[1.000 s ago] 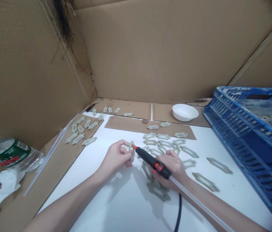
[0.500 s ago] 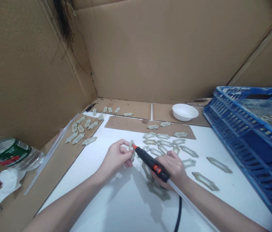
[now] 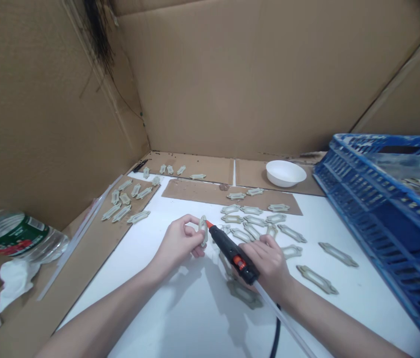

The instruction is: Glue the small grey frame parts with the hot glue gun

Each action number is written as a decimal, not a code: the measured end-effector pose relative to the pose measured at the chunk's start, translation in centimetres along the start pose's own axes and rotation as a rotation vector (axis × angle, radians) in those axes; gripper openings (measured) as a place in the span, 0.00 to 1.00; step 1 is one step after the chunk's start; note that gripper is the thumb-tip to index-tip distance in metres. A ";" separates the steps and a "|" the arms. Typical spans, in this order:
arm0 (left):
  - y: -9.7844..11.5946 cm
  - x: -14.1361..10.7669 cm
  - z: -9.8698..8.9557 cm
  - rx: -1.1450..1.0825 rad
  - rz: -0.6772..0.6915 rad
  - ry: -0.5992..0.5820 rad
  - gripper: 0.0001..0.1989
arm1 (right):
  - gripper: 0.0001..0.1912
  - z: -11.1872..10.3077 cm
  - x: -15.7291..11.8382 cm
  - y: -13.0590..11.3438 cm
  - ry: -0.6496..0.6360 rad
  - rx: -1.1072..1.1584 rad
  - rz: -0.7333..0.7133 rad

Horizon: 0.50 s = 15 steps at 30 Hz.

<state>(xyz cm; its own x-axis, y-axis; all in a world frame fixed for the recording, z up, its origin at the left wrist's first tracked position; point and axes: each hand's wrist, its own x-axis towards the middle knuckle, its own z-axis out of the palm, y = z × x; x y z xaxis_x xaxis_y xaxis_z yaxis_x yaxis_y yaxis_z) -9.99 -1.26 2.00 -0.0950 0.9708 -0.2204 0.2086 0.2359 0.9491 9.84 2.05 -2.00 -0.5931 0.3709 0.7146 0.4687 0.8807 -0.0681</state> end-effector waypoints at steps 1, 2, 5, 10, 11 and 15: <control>0.0 0.0 0.0 0.007 0.000 0.003 0.12 | 0.01 0.1 0.0 0.0 -0.007 0.001 0.001; -0.1 0.1 0.0 0.013 0.000 0.007 0.12 | 0.02 0.1 0.0 0.1 -0.014 0.003 0.006; -0.4 0.2 0.0 0.051 0.017 0.043 0.10 | 0.05 0.2 0.2 0.1 -0.028 0.008 0.040; -0.3 -0.1 -0.1 0.163 0.160 0.183 0.08 | 0.05 0.3 0.3 0.1 -0.032 0.036 0.065; -0.1 -0.2 -0.1 0.153 0.185 0.205 0.09 | 0.04 0.3 0.3 0.1 -0.031 0.048 0.059; 0.5 -0.1 -0.5 0.021 0.216 0.248 0.08 | 0.06 0.6 -0.1 0.4 -0.052 0.124 0.019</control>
<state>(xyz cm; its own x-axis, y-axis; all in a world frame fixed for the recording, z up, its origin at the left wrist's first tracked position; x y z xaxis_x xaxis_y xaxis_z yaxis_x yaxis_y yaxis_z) -10.32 -1.25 2.62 -0.2803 0.9586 0.0496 0.2696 0.0290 0.9625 9.73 2.53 -2.49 -0.6198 0.3995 0.6754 0.3976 0.9019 -0.1687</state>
